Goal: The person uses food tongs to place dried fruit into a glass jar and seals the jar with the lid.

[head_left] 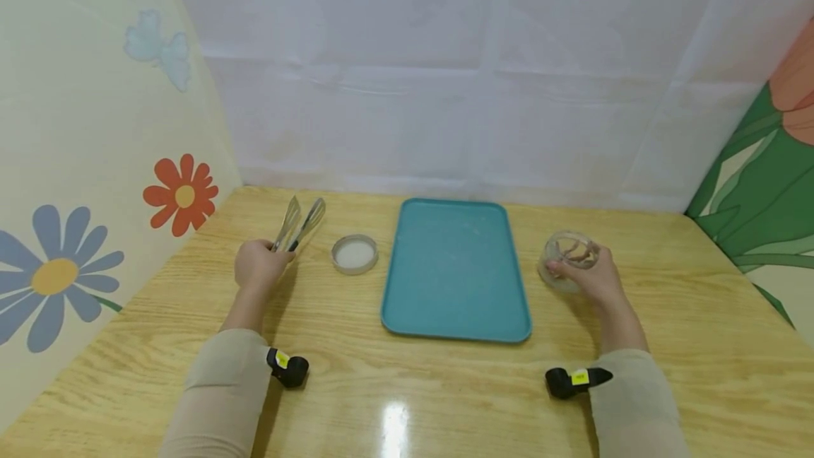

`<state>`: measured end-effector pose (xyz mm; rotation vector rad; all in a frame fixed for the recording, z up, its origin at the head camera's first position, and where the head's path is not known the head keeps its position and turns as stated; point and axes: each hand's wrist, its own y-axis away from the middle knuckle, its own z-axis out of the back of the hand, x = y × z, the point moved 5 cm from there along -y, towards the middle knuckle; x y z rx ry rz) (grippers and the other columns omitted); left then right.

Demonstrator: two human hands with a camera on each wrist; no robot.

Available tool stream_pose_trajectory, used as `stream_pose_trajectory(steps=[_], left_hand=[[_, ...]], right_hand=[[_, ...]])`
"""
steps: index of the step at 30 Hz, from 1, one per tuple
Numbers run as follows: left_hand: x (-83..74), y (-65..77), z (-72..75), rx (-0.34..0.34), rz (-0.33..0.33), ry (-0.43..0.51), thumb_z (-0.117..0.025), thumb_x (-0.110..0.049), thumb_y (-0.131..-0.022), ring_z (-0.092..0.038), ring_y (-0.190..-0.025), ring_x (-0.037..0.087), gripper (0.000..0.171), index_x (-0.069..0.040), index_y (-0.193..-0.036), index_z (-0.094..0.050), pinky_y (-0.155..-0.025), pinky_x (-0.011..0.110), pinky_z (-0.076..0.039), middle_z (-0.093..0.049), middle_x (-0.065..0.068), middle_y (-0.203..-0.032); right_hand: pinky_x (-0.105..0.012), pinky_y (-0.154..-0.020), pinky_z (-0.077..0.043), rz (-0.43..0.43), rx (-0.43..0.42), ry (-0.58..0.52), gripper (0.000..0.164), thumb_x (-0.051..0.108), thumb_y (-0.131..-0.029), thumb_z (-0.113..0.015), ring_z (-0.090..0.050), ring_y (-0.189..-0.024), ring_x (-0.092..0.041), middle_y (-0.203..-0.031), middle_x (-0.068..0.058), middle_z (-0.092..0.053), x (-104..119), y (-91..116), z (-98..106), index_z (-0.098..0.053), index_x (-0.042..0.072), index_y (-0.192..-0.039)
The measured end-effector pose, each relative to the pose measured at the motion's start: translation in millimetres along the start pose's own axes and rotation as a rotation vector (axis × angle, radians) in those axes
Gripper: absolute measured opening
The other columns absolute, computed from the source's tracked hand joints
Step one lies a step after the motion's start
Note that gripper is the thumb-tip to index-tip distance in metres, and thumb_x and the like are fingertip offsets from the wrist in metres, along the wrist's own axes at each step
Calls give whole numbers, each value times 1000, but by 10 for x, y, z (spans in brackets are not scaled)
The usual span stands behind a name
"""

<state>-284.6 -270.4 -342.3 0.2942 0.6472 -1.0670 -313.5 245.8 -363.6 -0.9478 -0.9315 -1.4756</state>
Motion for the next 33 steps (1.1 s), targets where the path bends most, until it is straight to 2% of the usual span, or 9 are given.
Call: stream_pose_trajectory(steps=[5, 12, 21, 27, 33], left_hand=[[40, -12, -28, -8, -19, 13, -63, -22, -75, -47, -71, 29, 36, 10, -91, -60, -59, 38, -36, -56, 19, -81], [89, -16, -52, -54, -37, 10, -66, -20, -72, -46, -72, 31, 36, 11, -90, -60, -61, 39, -35, -54, 19, -79], [80, 21, -57, -68, -20, -18, -66, -22, -73, -43, -70, 30, 34, 9, -86, -59, -58, 38, -34, -50, 18, -75], [50, 47, -46, -38, -11, -90, -64, -28, -74, -44, -75, 35, 36, 7, -79, -55, -57, 41, -35, -48, 22, -78], [45, 46, -56, 46, 46, -176, -56, -39, -78, -40, -87, 42, 47, 7, -84, -51, -61, 47, -36, -42, 27, -89]], right_hand=[[-44, -90, -26, -3, -10, 10, 106, 36, -69, -70, -29, -111, -34, -124, -28, -26, -17, -13, 6, 3, -4, -135], [-44, -90, -25, 2, -8, -15, 107, 36, -68, -71, -29, -111, -34, -124, -28, -25, -21, -21, -1, 4, -3, -135], [-43, -87, -28, 58, -28, -36, 115, 44, -61, -73, -34, -106, -33, -118, -23, -31, -311, -280, 6, 2, -1, -136], [-43, -87, -29, 58, -27, -27, 116, 45, -60, -73, -35, -106, -32, -117, -22, -32, -313, -278, 14, 2, 0, -136], [-44, -88, -28, 51, -25, -28, 116, 45, -60, -73, -34, -107, -32, -118, -22, -31, -330, -288, 22, 3, 1, -136]])
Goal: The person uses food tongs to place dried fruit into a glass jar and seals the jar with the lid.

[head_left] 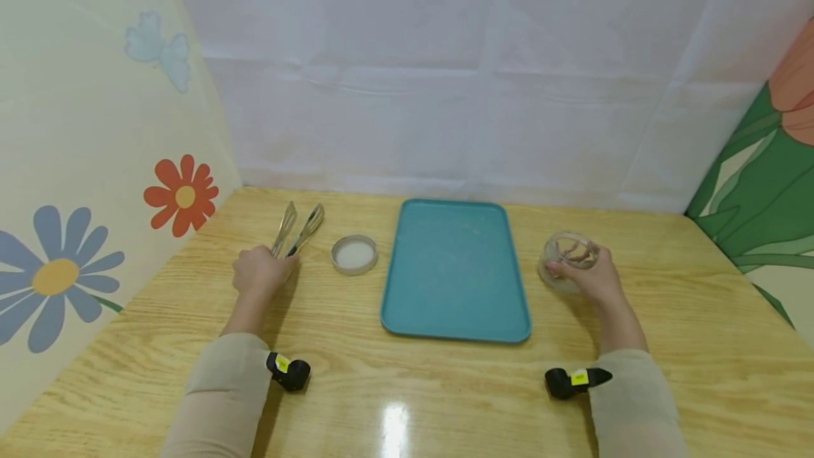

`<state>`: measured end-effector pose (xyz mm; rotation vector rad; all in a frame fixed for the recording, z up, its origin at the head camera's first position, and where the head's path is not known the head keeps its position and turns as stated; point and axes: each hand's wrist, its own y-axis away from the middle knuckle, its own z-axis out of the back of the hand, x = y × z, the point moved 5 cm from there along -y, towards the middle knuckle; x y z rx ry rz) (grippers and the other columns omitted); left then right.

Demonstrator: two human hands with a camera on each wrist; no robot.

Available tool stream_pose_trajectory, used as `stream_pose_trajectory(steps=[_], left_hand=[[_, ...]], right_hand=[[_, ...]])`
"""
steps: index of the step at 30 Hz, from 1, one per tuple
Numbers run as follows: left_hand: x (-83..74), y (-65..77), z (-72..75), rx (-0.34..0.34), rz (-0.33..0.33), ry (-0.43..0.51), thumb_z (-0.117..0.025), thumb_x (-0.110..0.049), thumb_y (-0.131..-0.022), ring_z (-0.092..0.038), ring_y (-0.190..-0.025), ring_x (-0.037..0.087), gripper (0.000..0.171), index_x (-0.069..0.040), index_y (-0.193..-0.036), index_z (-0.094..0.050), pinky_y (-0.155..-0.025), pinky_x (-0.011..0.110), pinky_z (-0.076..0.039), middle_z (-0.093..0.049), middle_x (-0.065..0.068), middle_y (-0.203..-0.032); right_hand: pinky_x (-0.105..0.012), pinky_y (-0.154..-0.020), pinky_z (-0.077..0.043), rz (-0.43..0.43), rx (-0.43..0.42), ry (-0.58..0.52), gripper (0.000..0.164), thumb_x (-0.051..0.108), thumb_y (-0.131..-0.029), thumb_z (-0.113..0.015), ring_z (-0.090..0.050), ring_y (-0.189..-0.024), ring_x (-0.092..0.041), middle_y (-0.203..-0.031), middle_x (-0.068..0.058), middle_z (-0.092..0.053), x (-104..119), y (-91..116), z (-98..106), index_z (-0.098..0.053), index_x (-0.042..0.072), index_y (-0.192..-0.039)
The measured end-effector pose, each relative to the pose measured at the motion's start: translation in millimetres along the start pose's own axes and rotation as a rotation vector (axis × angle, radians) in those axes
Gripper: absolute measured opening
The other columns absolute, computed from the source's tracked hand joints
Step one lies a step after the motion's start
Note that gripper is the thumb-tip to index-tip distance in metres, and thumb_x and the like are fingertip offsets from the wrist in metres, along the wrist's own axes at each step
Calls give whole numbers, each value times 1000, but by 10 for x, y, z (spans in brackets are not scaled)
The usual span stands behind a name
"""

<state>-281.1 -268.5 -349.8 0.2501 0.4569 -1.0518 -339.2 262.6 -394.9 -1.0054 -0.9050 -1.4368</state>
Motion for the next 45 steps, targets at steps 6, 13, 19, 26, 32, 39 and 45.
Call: stream_pose_trajectory(steps=[6, 13, 19, 26, 32, 39, 45], left_hand=[[-143, 13, 48, -79, -90, -28, -52, -43, -80, -33, -96, 45, 59, 11, -101, -48, -71, 52, -33, -36, 31, -102], [-532, 86, 3, -46, -303, 151, -52, -55, -76, -24, -112, 46, 88, 8, -131, -25, -84, 56, -28, -28, 31, -124], [-720, 96, -208, 150, -394, 111, -57, -64, -65, -23, -117, 44, 109, 8, -134, -13, -89, 54, -24, -22, 31, -131], [-724, 32, -435, 256, -445, 97, -69, -59, -56, -25, -116, 43, 121, 13, -132, -8, -90, 50, -25, -22, 33, -130], [-688, 17, -543, 286, -464, -27, -68, -61, -54, -27, -114, 42, 112, 11, -127, -24, -89, 57, -17, -32, 29, -123], [-665, 37, -597, 346, -428, -47, -62, -61, -62, -4, -124, 39, 110, 7, -134, -14, -90, 60, -1, -13, 29, -135], [-659, 17, -626, 336, -427, -61, -60, -61, -64, -5, -124, 39, 103, 5, -133, -21, -89, 61, -2, -15, 29, -134]], right_hand=[[-44, -88, -29, 7, -2, -4, 116, 44, -61, -72, -35, -107, -32, -118, -22, -32, -22, -5, 6, 4, 1, -136], [-41, -85, -31, 11, -6, 5, 114, 45, -61, -72, -38, -103, -31, -116, -21, -34, -22, 2, 8, 1, 0, -136], [-37, -81, -33, 20, -13, 2, 111, 44, -60, -73, -41, -99, -28, -113, -19, -37, -10, 6, -3, -4, -1, -134], [-36, -80, -33, 29, -13, 9, 110, 44, -61, -73, -41, -98, -28, -112, -19, -37, 8, 12, -15, -5, -1, -134], [-35, -80, -33, 7, -14, 10, 105, 42, -63, -73, -42, -98, -24, -111, -16, -37, 64, 52, -21, -7, 0, -134], [-35, -79, -33, 1, 1, 5, 103, 39, -65, -72, -44, -94, -20, -109, -14, -38, 122, 78, -18, -7, -2, -133], [-32, -78, -34, 6, 1, 5, 104, 38, -66, -71, -44, -95, -22, -111, -15, -36, 104, 71, -14, -3, -2, -135]])
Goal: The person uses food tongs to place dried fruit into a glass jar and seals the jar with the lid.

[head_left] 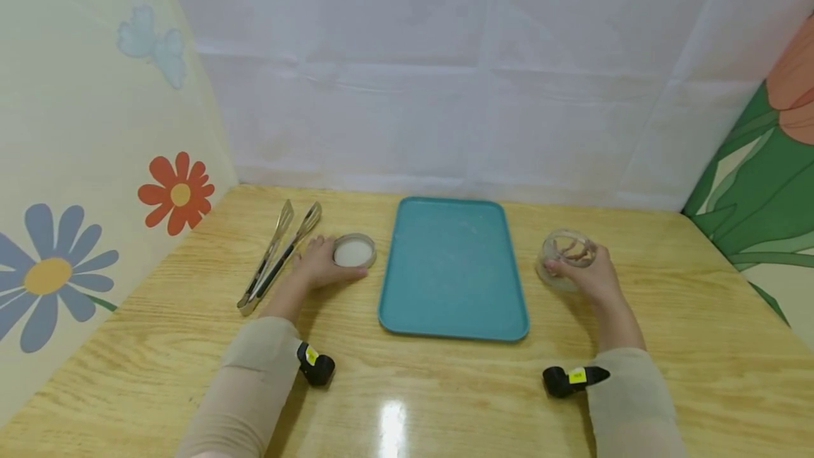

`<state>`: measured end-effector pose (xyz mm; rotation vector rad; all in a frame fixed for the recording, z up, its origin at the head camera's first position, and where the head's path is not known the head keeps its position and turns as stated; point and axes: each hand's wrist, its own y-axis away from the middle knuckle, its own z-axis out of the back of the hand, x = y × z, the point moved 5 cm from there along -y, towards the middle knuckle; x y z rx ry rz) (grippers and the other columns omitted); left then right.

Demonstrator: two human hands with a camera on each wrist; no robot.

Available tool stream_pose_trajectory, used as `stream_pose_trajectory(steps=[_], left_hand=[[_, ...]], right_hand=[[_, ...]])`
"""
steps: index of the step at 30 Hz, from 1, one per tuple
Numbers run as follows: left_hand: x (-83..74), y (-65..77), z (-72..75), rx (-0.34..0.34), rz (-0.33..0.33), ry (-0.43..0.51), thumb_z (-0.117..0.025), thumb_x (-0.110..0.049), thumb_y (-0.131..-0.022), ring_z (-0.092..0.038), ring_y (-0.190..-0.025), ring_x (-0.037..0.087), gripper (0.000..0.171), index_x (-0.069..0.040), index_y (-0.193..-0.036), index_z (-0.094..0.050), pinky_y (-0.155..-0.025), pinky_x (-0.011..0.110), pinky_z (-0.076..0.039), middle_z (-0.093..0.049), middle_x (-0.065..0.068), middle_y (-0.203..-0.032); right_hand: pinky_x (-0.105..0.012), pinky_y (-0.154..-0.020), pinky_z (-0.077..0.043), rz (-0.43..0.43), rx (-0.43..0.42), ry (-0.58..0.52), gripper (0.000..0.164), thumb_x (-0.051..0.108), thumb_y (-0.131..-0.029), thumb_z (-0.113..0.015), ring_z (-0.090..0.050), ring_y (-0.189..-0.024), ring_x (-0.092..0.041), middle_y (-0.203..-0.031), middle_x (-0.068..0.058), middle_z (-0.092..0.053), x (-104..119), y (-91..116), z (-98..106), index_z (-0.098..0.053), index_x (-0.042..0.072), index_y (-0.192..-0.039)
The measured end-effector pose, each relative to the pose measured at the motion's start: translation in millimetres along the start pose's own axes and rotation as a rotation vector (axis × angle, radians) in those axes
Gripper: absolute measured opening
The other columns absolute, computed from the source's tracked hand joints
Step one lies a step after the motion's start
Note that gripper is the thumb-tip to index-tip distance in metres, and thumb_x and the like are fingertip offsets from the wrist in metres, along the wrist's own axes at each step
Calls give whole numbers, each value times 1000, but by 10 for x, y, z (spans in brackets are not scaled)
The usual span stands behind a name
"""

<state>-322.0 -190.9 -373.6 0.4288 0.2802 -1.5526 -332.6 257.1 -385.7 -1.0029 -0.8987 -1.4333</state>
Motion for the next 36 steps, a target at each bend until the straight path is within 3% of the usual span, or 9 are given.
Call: stream_pose_trajectory(steps=[6, 12, 18, 24, 30, 36], left_hand=[[1, 4, 6, -44, -24, -1, -60, -62, -64, -14, -122, 40, 97, 3, -130, -30, -88, 62, -7, -26, 28, -130], [20, 25, 29, -86, -37, 30, -62, -62, -62, -29, -115, 40, 96, 3, -127, -34, -89, 60, -9, -41, 24, -121], [24, 45, 41, -88, -35, 38, -62, -62, -62, -21, -120, 41, 98, 4, -129, -31, -91, 58, -8, -37, 26, -124], [7, 56, 57, -98, -32, 47, -63, -60, -63, -28, -117, 41, 97, 4, -129, -31, -90, 57, -11, -39, 26, -123], [5, 65, 81, -115, -35, 66, -63, -61, -62, -40, -106, 38, 98, 4, -128, -32, -85, 54, -24, -42, 25, -120], [13, 76, 118, -131, -41, 156, -66, -57, -61, -45, -100, 36, 93, 5, -124, -36, -80, 47, -35, -47, 23, -114]], right_hand=[[-40, -88, -29, -27, 11, -13, 100, 28, -73, -69, -34, -107, -30, -122, -27, -27, 202, 152, -14, 2, -5, -134], [-42, -89, -28, -26, -10, -36, 111, 37, -65, -73, -33, -109, -31, -126, -24, -24, -6, 4, 1, 3, -1, -136], [-42, -86, -31, 7, -16, -27, 114, 42, -62, -73, -35, -107, -33, -122, -25, -27, -114, -83, 29, 2, -2, -135], [-33, -76, -36, 10, -42, -15, 104, 42, -60, -74, -41, -97, -27, -113, -19, -35, -105, -87, 32, -12, -2, -132], [-35, -77, -35, 34, -53, 14, 104, 41, -61, -74, -39, -98, -27, -114, -19, -34, -110, -123, 21, -13, -3, -133], [-41, -82, -36, 79, -36, 11, 106, 39, -64, -73, -40, -102, -31, -123, -25, -29, 59, -100, -11, -8, -4, -135]])
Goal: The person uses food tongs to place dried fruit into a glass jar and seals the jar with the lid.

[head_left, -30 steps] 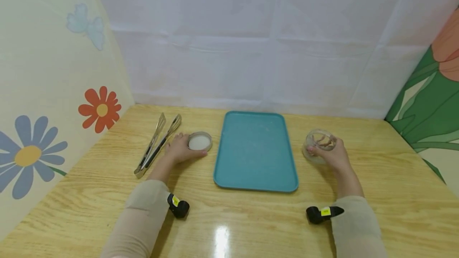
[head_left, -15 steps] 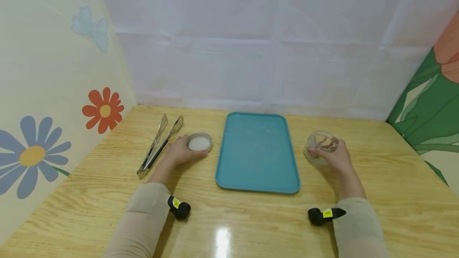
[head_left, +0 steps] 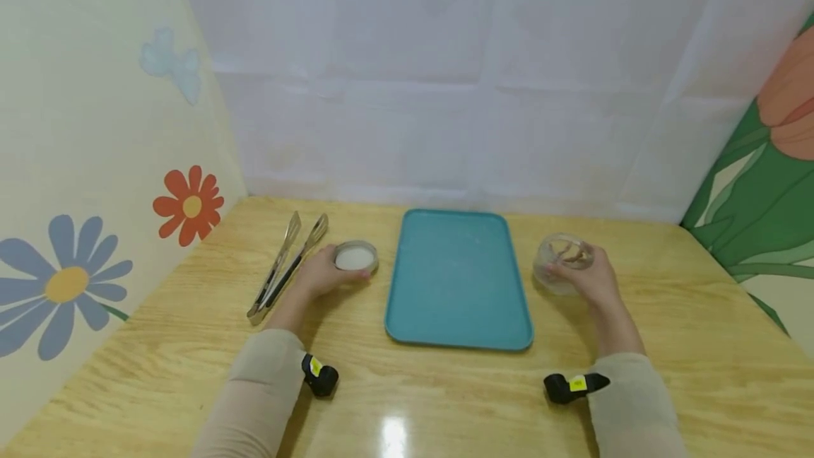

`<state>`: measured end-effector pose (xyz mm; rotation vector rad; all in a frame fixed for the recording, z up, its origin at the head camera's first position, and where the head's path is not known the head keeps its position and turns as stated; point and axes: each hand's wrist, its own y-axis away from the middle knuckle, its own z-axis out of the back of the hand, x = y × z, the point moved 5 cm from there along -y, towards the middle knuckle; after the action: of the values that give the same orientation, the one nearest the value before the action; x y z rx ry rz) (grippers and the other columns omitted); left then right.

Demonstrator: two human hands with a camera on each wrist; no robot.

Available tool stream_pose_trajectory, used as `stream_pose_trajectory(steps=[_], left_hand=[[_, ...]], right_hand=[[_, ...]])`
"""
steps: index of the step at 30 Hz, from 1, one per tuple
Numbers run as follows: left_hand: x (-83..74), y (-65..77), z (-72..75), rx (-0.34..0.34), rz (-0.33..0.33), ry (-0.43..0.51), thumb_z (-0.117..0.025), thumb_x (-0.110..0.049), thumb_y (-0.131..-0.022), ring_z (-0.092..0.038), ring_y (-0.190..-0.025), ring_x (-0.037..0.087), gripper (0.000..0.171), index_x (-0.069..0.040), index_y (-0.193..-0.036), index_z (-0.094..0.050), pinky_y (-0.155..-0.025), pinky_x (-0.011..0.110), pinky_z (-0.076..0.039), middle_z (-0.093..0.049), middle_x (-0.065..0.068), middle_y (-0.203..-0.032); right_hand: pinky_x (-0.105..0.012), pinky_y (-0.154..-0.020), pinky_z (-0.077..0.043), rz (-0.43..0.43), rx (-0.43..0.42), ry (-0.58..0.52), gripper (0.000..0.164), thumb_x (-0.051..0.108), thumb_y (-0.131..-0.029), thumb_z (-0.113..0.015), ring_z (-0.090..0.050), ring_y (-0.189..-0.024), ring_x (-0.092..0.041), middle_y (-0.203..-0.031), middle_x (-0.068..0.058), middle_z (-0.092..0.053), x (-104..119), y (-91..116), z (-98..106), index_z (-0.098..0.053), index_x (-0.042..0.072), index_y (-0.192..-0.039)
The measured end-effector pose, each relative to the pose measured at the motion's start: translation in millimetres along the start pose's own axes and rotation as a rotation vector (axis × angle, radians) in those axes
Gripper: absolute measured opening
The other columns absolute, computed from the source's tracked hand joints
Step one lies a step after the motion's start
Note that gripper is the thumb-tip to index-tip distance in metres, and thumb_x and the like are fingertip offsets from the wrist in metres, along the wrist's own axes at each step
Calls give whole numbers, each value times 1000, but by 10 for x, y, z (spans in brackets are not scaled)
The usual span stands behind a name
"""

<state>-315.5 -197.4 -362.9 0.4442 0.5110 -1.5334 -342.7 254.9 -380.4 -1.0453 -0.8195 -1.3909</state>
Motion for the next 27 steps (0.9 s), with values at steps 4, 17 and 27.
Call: stream_pose_trajectory(steps=[4, 17, 27], left_hand=[[-15, 3, 29, 1, 12, 55, -68, -53, -62, -47, -98, 35, 89, 5, -122, -37, -79, 45, -37, -48, 22, -111], [-341, -101, 99, 40, -17, 119, -68, -51, -64, -47, -96, 32, 88, 1, -126, -34, -76, 44, -39, -47, 18, -112], [-769, -188, 38, 9, -110, 120, -72, -45, -62, -49, -93, 29, 82, -1, -123, -40, -76, 42, -40, -51, 15, -108]], right_hand=[[-46, -87, -31, 20, 25, -34, 94, 33, -67, -73, -33, -110, -36, -130, -25, -21, 280, 85, -48, -16, -4, -133], [-52, -90, -24, 60, 4, -21, 93, 26, -69, -72, -23, -118, -37, -135, -21, -19, 972, 194, -68, -12, 1, -136], [-44, -88, -30, 79, 9, -119, 86, 21, -69, -73, -35, -107, -32, -124, -22, -30, 999, 189, -247, -19, -1, -133]])
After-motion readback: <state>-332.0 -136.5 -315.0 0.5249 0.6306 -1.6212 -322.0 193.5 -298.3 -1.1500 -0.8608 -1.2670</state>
